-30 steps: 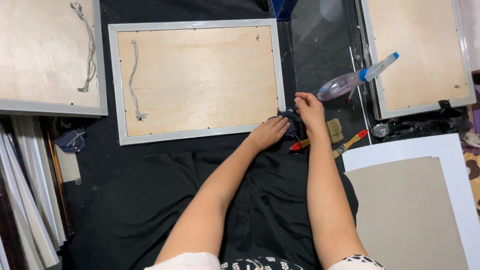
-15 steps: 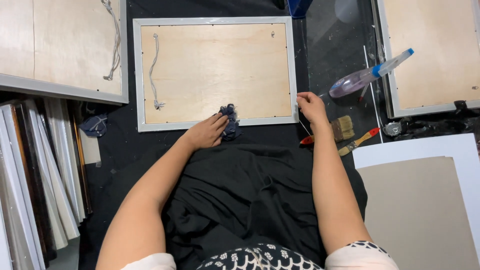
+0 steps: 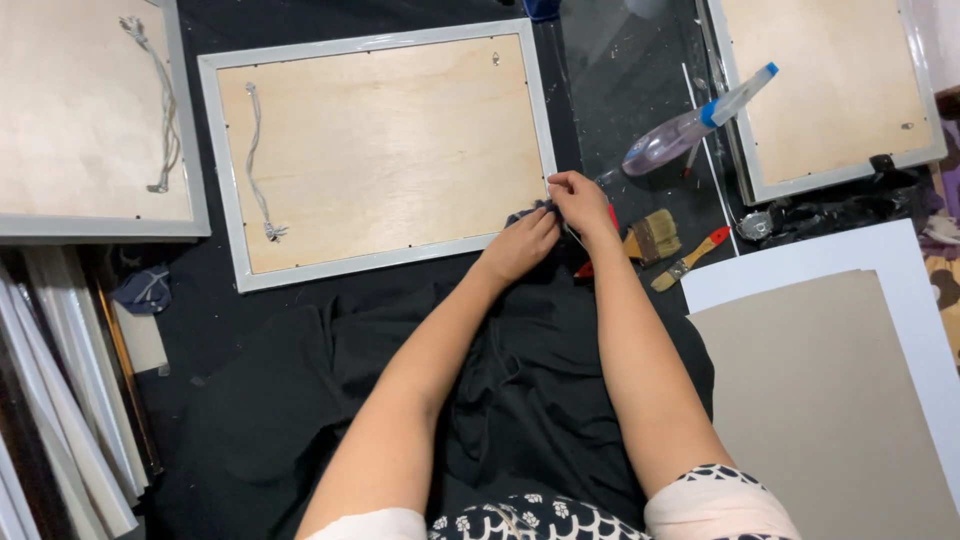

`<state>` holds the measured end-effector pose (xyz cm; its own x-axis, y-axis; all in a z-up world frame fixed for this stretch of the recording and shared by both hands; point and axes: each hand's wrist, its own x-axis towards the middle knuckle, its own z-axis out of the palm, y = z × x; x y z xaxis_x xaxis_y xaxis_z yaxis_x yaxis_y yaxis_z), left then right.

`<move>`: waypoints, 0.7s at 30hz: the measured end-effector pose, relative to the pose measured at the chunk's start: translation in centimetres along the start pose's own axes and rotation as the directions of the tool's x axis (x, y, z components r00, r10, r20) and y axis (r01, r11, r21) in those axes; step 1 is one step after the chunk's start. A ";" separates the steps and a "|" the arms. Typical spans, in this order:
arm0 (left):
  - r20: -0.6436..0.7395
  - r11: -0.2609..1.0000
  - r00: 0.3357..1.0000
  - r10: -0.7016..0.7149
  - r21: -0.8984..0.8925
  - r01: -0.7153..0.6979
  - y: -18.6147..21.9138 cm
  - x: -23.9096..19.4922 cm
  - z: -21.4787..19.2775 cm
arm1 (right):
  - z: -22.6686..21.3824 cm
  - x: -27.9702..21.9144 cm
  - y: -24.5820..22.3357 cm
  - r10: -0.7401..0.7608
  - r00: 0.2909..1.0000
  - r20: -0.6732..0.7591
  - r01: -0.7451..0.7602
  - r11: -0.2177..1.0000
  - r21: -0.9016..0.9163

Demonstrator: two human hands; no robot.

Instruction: Cleaning a picture frame and attaching a hanging wire to the back.

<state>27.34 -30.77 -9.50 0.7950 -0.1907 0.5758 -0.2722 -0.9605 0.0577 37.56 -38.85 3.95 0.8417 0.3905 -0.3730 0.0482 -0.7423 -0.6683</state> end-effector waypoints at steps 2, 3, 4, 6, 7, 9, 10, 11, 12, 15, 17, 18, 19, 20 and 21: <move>0.057 1.000 0.998 -0.015 0.016 0.014 0.5 0.6 0.1 | 0.6 0.8 1.2 0.020 1.000 -0.001 -0.020 1.000 -0.010; 0.115 0.999 0.993 -0.035 0.042 0.031 0.8 0.9 0.1 | 0.8 1.2 1.8 0.030 1.000 0.003 -0.030 0.999 -0.019; 0.116 0.999 0.993 -0.033 0.038 0.029 0.3 -0.2 -0.3 | 0.8 1.4 1.9 0.035 0.999 0.002 -0.035 0.999 -0.019; 0.121 1.000 0.993 0.015 -0.009 -0.014 -0.9 -2.4 -1.2 | 0.9 1.7 2.2 0.051 0.999 -0.012 -0.051 0.999 0.020; 0.122 1.000 0.992 0.018 -0.011 -0.017 -1.9 -3.3 -2.4 | 0.7 1.5 1.7 0.054 0.998 -0.014 -0.054 0.998 0.022; 0.145 0.995 0.985 0.098 -0.036 -0.093 -3.7 -5.2 -4.9 | 0.4 0.7 0.9 0.033 0.999 -0.010 -0.033 0.998 0.044; 0.146 0.995 0.985 0.096 -0.041 -0.091 -4.7 -6.4 -6.1 | 0.3 0.5 0.8 0.037 0.999 -0.009 -0.037 0.998 0.042; 0.191 0.992 0.974 0.122 -0.047 -0.115 -5.7 -7.7 -7.4 | 0.2 0.2 0.6 0.040 0.999 0.008 -0.041 0.999 0.025; 0.236 0.989 0.960 0.148 -0.051 -0.140 -7.0 -9.0 -8.8 | 0.3 0.0 0.2 0.040 0.999 0.025 -0.041 0.999 0.010; 0.334 0.977 0.923 0.193 0.024 -0.213 -10.8 -12.9 -14.7 | 0.7 0.3 1.1 0.034 0.999 0.041 -0.031 0.998 -0.059; 0.399 0.977 0.897 0.190 0.015 -0.213 -12.9 -16.5 -17.5 | 1.0 0.4 2.1 0.038 0.998 0.040 -0.036 0.997 -0.069; 0.461 0.977 0.868 0.183 0.014 -0.213 -14.3 -18.3 -19.0 | 1.3 0.7 2.2 0.036 0.999 0.039 -0.033 0.996 -0.077; 0.461 0.977 0.869 0.181 0.019 -0.214 -15.3 -19.6 -20.1 | 1.1 0.6 2.5 0.032 0.999 0.040 -0.029 0.997 -0.076; 0.511 0.975 0.845 0.158 0.053 -0.214 -16.3 -21.2 -21.5 | 1.2 0.7 2.4 0.026 0.999 0.044 -0.022 0.995 -0.093; 0.559 0.973 0.819 0.132 0.086 -0.215 -17.3 -22.8 -23.0 | 1.4 0.7 2.3 0.020 0.999 0.048 -0.015 0.994 -0.109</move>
<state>1.46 -5.10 -4.91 0.9181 -0.3957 0.0231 -0.3891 -0.9108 -0.1378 37.52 -39.50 1.21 0.8159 0.4009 -0.4166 0.0942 -0.8031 -0.5884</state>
